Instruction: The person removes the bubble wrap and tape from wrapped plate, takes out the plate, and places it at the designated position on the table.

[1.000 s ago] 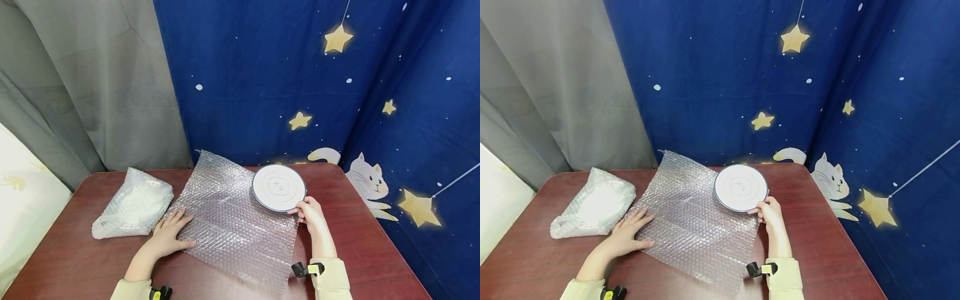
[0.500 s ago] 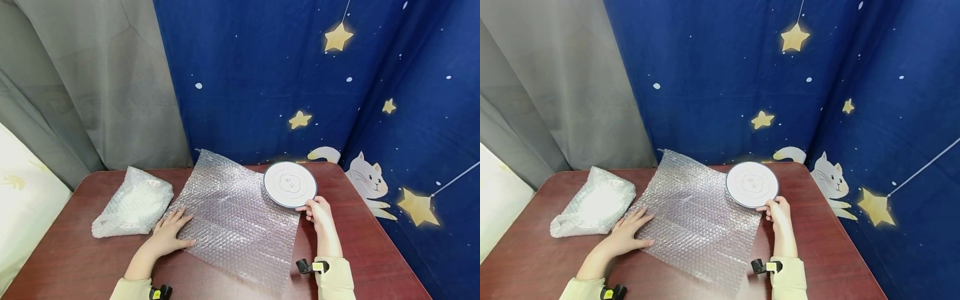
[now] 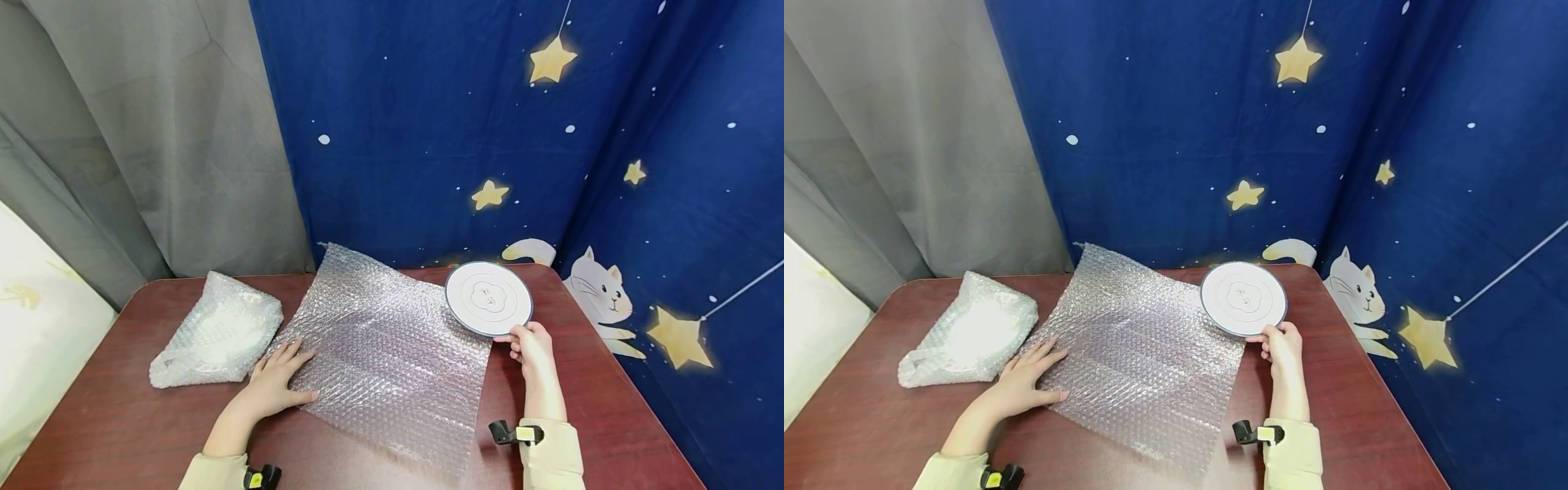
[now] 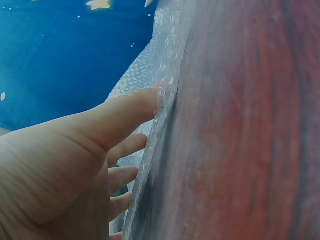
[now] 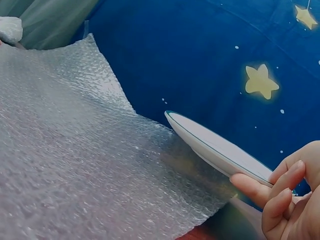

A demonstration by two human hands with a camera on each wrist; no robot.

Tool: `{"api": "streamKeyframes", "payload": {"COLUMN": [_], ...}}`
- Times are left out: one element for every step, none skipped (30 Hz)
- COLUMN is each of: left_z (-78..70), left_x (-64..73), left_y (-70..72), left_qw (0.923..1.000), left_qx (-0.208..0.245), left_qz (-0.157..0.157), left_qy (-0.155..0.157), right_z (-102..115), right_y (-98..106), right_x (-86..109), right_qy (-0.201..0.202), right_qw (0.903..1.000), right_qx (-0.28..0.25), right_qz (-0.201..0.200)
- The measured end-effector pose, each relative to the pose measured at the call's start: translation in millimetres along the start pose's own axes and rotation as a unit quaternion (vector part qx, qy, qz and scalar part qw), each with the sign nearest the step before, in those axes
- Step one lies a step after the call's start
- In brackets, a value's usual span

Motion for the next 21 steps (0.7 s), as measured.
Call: {"api": "streamKeyframes", "payload": {"left_z": [0.3, 0.5, 0.7, 0.8, 0.9, 0.9, 0.8, 0.6, 0.5, 0.3, 0.1, -0.2, -0.1, -0.3, -0.2, -0.3, -0.2, -0.3, -0.2, -0.2, -0.2], "left_x": [-0.1, -0.1, -0.1, 0.0, 0.1, 0.2, 0.4, 0.5, 0.6, 0.7, 0.7, 0.8, 0.7, 0.6, 0.5, 0.4, 0.3, 0.2, 0.2, 0.1, 0.2], "left_y": [-0.2, -0.3, -0.4, -0.5, -0.6, -0.5, -0.4, -0.3, -0.2, 0.0, 0.1, 0.3, 0.2, 0.2, 0.1, 0.1, -0.1, -0.3, -0.7, -1.0, -1.3], "left_qw": [1.0000, 1.0000, 1.0000, 1.0000, 1.0000, 1.0000, 1.0000, 0.9999, 0.9999, 0.9999, 0.9999, 0.9999, 0.9999, 0.9999, 0.9999, 0.9999, 0.9999, 0.9999, 0.9999, 0.9999, 0.9999], "left_qx": [0.000, 0.001, 0.001, 0.002, 0.003, 0.005, 0.006, 0.007, 0.007, 0.008, 0.008, 0.008, 0.008, 0.009, 0.009, 0.010, 0.011, 0.013, 0.013, 0.015, 0.015], "left_qz": [0.000, 0.001, 0.002, 0.003, 0.004, 0.005, 0.006, 0.006, 0.006, 0.006, 0.006, 0.006, 0.006, 0.006, 0.006, 0.006, 0.005, 0.005, 0.004, 0.004, 0.002], "left_qy": [0.000, 0.000, 0.001, 0.002, 0.003, 0.004, 0.004, 0.004, 0.004, 0.004, 0.004, 0.004, 0.004, 0.004, 0.003, 0.003, 0.002, 0.003, 0.001, 0.002, 0.000], "right_z": [0, 0, 0, 0, 0, -1, -1, 0, 0, 0, 0, 0, 0, 0, -1, -1, -1, 0, -1, -1, -1], "right_y": [1, 2, 3, 4, 5, 6, 7, 9, 10, 11, 12, 14, 15, 16, 17, 19, 20, 21, 22, 23, 25], "right_x": [0.1, 0.2, 0.4, 0.5, 0.5, 0.4, 0.3, 0.1, 0.1, 0.1, 0.0, 0.0, 0.1, 0.2, 0.3, 0.4, 0.3, 0.3, 0.4, 0.3, 0.3], "right_qy": [0.000, 0.000, 0.000, 0.002, 0.003, 0.005, 0.007, 0.010, 0.012, 0.014, 0.015, 0.016, 0.016, 0.017, 0.017, 0.018, 0.019, 0.019, 0.020, 0.021, 0.021], "right_qw": [1.0000, 1.0000, 0.9999, 0.9998, 0.9997, 0.9997, 0.9996, 0.9995, 0.9994, 0.9992, 0.9990, 0.9988, 0.9986, 0.9983, 0.9979, 0.9976, 0.9972, 0.9968, 0.9965, 0.9961, 0.9957], "right_qx": [-0.002, -0.007, -0.012, -0.015, -0.017, -0.017, -0.017, -0.019, -0.018, -0.020, -0.022, -0.025, -0.029, -0.034, -0.038, -0.042, -0.045, -0.047, -0.048, -0.050, -0.053], "right_qz": [-0.003, -0.005, -0.007, -0.010, -0.014, -0.017, -0.020, -0.023, -0.027, -0.030, -0.034, -0.037, -0.041, -0.045, -0.049, -0.053, -0.057, -0.061, -0.066, -0.069, -0.074]}}
Point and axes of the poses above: each hand's wrist, its own x-axis away from the middle knuckle, its own y-axis out of the back of the hand, z = x × y, the point moved 2 cm from there along -x, towards the middle knuckle, and after that the axes turned 7 degrees about z, right-handed, at the moved point
